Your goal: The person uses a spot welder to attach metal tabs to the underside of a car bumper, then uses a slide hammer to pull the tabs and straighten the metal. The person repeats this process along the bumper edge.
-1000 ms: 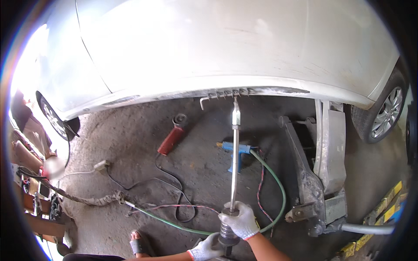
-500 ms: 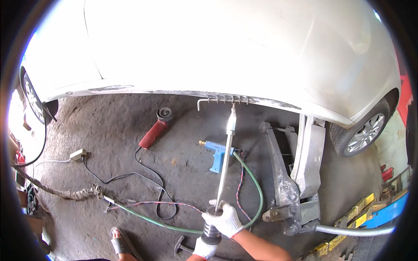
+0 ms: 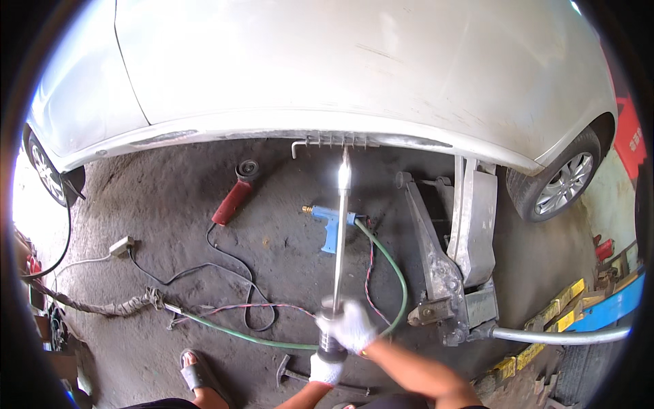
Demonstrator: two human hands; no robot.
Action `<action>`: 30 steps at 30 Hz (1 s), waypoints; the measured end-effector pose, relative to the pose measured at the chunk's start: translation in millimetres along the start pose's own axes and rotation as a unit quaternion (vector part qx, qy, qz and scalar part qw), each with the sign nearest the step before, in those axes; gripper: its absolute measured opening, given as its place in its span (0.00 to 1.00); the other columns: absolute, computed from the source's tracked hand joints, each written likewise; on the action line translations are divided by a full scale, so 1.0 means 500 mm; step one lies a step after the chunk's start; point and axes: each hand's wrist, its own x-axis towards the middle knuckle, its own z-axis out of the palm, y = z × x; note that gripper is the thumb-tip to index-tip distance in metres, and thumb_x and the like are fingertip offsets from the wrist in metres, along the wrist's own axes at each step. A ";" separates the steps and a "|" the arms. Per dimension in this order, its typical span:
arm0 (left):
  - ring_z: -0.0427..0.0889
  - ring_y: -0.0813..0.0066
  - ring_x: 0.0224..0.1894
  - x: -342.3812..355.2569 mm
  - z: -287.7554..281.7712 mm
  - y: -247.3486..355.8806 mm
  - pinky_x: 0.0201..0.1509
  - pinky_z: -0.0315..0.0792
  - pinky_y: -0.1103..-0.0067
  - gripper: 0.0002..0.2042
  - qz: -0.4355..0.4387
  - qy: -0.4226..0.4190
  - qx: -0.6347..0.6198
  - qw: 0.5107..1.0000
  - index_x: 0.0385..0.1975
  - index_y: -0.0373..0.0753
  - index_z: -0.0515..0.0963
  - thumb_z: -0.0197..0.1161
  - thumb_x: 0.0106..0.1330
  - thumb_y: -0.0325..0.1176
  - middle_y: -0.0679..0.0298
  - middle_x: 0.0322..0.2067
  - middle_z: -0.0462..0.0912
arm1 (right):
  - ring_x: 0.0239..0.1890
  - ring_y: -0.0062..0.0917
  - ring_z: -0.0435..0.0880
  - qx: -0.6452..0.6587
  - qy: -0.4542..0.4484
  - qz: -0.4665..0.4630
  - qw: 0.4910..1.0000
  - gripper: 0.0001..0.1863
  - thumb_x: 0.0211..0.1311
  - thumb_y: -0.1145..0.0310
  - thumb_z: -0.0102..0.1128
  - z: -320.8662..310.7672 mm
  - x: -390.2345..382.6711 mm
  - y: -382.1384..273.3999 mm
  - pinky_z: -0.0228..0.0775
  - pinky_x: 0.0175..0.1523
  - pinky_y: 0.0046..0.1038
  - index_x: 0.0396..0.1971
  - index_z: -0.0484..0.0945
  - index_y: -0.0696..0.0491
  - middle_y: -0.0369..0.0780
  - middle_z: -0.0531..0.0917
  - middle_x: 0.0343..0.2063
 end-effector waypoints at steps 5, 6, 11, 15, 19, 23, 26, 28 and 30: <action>0.86 0.54 0.35 -0.027 0.011 0.035 0.41 0.78 0.63 0.10 -0.016 -0.015 -0.036 0.999 0.30 0.44 0.83 0.58 0.64 0.41 0.56 0.29 0.86 | 0.39 0.20 0.86 0.074 -0.034 0.095 0.992 0.24 0.49 0.62 0.78 -0.031 -0.041 0.018 0.79 0.48 0.26 0.45 0.81 0.56 0.41 0.88 0.36; 0.86 0.53 0.36 -0.032 -0.005 0.037 0.41 0.78 0.63 0.11 -0.037 -0.025 -0.043 0.998 0.31 0.44 0.83 0.56 0.65 0.41 0.56 0.30 0.86 | 0.39 0.20 0.85 0.005 -0.047 0.102 0.994 0.23 0.50 0.63 0.78 -0.046 -0.042 -0.036 0.79 0.47 0.26 0.45 0.81 0.56 0.40 0.87 0.36; 0.86 0.52 0.36 -0.013 -0.020 0.011 0.41 0.78 0.63 0.12 -0.013 0.017 -0.052 0.998 0.31 0.45 0.83 0.55 0.67 0.43 0.55 0.30 0.86 | 0.36 0.26 0.88 0.136 -0.010 0.097 0.986 0.27 0.47 0.57 0.79 -0.008 -0.032 0.002 0.80 0.45 0.28 0.44 0.81 0.56 0.43 0.88 0.33; 0.85 0.51 0.36 -0.019 -0.028 0.007 0.41 0.78 0.62 0.11 -0.011 0.027 -0.052 0.998 0.32 0.43 0.82 0.57 0.65 0.42 0.54 0.30 0.86 | 0.39 0.23 0.85 0.035 -0.012 0.090 0.995 0.27 0.46 0.60 0.80 -0.016 -0.027 -0.041 0.78 0.48 0.27 0.45 0.80 0.56 0.41 0.86 0.37; 0.85 0.51 0.36 -0.016 -0.027 0.017 0.41 0.78 0.62 0.10 -0.007 0.011 -0.052 0.999 0.32 0.42 0.82 0.59 0.64 0.41 0.53 0.30 0.86 | 0.39 0.22 0.84 0.020 0.002 0.122 0.992 0.30 0.46 0.58 0.81 -0.020 -0.029 -0.046 0.78 0.48 0.26 0.47 0.80 0.58 0.40 0.86 0.36; 0.85 0.50 0.37 -0.017 -0.005 0.013 0.42 0.78 0.62 0.10 -0.021 0.026 -0.088 0.996 0.32 0.42 0.82 0.59 0.64 0.41 0.52 0.31 0.85 | 0.38 0.19 0.83 0.055 -0.010 0.149 0.987 0.28 0.47 0.59 0.81 -0.020 -0.028 -0.022 0.78 0.45 0.25 0.44 0.79 0.58 0.38 0.85 0.35; 0.85 0.50 0.38 -0.018 0.007 0.013 0.42 0.78 0.62 0.11 -0.046 0.026 -0.088 0.995 0.33 0.42 0.82 0.58 0.65 0.41 0.52 0.31 0.85 | 0.37 0.17 0.83 0.098 -0.020 0.148 0.984 0.24 0.47 0.62 0.81 -0.017 -0.028 0.001 0.78 0.44 0.25 0.42 0.79 0.56 0.37 0.85 0.34; 0.85 0.50 0.38 -0.017 0.009 0.016 0.43 0.78 0.61 0.11 -0.033 0.020 -0.075 0.996 0.33 0.43 0.82 0.57 0.66 0.42 0.53 0.31 0.85 | 0.37 0.17 0.83 0.138 -0.016 0.148 0.979 0.22 0.48 0.65 0.80 -0.017 -0.030 0.016 0.78 0.43 0.25 0.40 0.79 0.55 0.36 0.85 0.34; 0.85 0.50 0.37 -0.015 0.017 0.020 0.43 0.78 0.61 0.11 -0.017 0.018 -0.061 0.998 0.33 0.43 0.82 0.57 0.66 0.42 0.53 0.31 0.85 | 0.36 0.17 0.83 0.181 -0.008 0.148 0.972 0.20 0.48 0.67 0.80 -0.017 -0.032 0.035 0.78 0.43 0.25 0.40 0.80 0.54 0.35 0.85 0.34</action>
